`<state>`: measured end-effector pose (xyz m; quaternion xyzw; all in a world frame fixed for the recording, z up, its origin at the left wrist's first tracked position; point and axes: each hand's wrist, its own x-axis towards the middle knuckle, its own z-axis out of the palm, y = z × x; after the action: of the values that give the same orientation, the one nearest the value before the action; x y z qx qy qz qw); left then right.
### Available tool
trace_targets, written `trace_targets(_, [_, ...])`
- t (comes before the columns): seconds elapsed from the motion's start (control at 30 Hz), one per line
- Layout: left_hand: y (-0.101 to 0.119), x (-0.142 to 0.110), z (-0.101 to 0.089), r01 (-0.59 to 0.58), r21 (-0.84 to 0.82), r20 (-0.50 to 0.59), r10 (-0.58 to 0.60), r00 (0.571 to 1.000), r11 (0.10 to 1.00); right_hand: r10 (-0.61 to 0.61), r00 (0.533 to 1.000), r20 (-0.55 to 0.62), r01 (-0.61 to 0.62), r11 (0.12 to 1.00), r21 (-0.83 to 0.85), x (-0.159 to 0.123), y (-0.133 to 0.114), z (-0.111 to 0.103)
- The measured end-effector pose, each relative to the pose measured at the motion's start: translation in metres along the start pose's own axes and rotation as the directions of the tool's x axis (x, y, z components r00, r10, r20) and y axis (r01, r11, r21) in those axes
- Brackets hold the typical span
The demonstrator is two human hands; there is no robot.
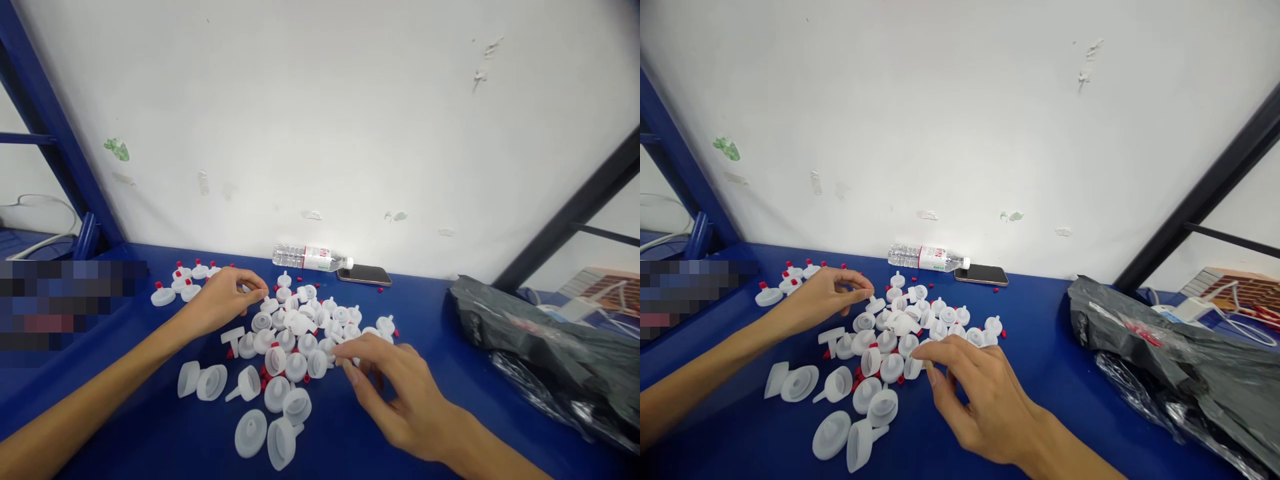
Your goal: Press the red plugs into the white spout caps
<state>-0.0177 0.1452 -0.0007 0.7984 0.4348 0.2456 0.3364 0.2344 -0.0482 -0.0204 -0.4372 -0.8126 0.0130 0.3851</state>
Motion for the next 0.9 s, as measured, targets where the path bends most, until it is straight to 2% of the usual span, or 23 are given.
trace_targets(0.13, [0.001, -0.001, -0.002, 0.018, -0.103, -0.027, -0.021, 0.999, 0.994, 0.007, 1.000, -0.021, -0.007, 1.000, -0.004, 0.000, 0.000, 0.000])
trace_targets(0.23, [0.010, -0.005, -0.004, 0.009, -0.172, -0.078, -0.022, 0.997, 0.985, 0.049, 0.996, -0.078, -0.051, 0.998, -0.023, 0.000, -0.001, 0.000])
trace_targets(0.33, [0.025, -0.016, 0.000, -0.038, -0.237, -0.108, 0.013, 0.994, 0.971, 0.145, 0.983, -0.112, -0.143, 0.989, 0.026, 0.000, -0.001, 0.000])
trace_targets(0.4, [0.037, -0.026, 0.007, -0.076, -0.271, -0.108, 0.048, 0.993, 0.960, 0.245, 0.965, -0.091, -0.239, 0.968, 0.073, 0.001, 0.000, 0.001])
trace_targets(0.47, [0.046, -0.037, 0.017, -0.107, -0.317, -0.085, 0.084, 0.993, 0.942, 0.328, 0.943, -0.051, -0.322, 0.941, 0.102, 0.002, 0.000, 0.002])
trace_targets(0.53, [0.052, -0.046, 0.030, -0.112, -0.402, -0.014, 0.116, 0.993, 0.909, 0.369, 0.929, -0.014, -0.365, 0.923, 0.124, 0.004, 0.000, 0.004])
trace_targets(0.63, [0.054, -0.055, 0.045, -0.080, -0.454, 0.098, 0.139, 0.985, 0.887, 0.369, 0.929, -0.008, -0.363, 0.918, 0.160, 0.006, -0.001, 0.007])
trace_targets(0.73, [0.054, -0.058, 0.053, -0.077, -0.425, 0.125, 0.142, 0.982, 0.902, 0.349, 0.937, -0.020, -0.339, 0.921, 0.192, 0.009, -0.004, 0.009])
trace_targets(0.8, [0.053, -0.056, 0.052, -0.071, -0.442, 0.104, 0.130, 0.986, 0.894, 0.362, 0.932, -0.009, -0.352, 0.911, 0.216, 0.010, -0.005, 0.008])
trace_targets(0.9, [0.050, -0.050, 0.043, -0.109, -0.481, -0.018, 0.115, 0.993, 0.870, 0.406, 0.914, 0.007, -0.397, 0.890, 0.225, 0.012, -0.005, 0.006])
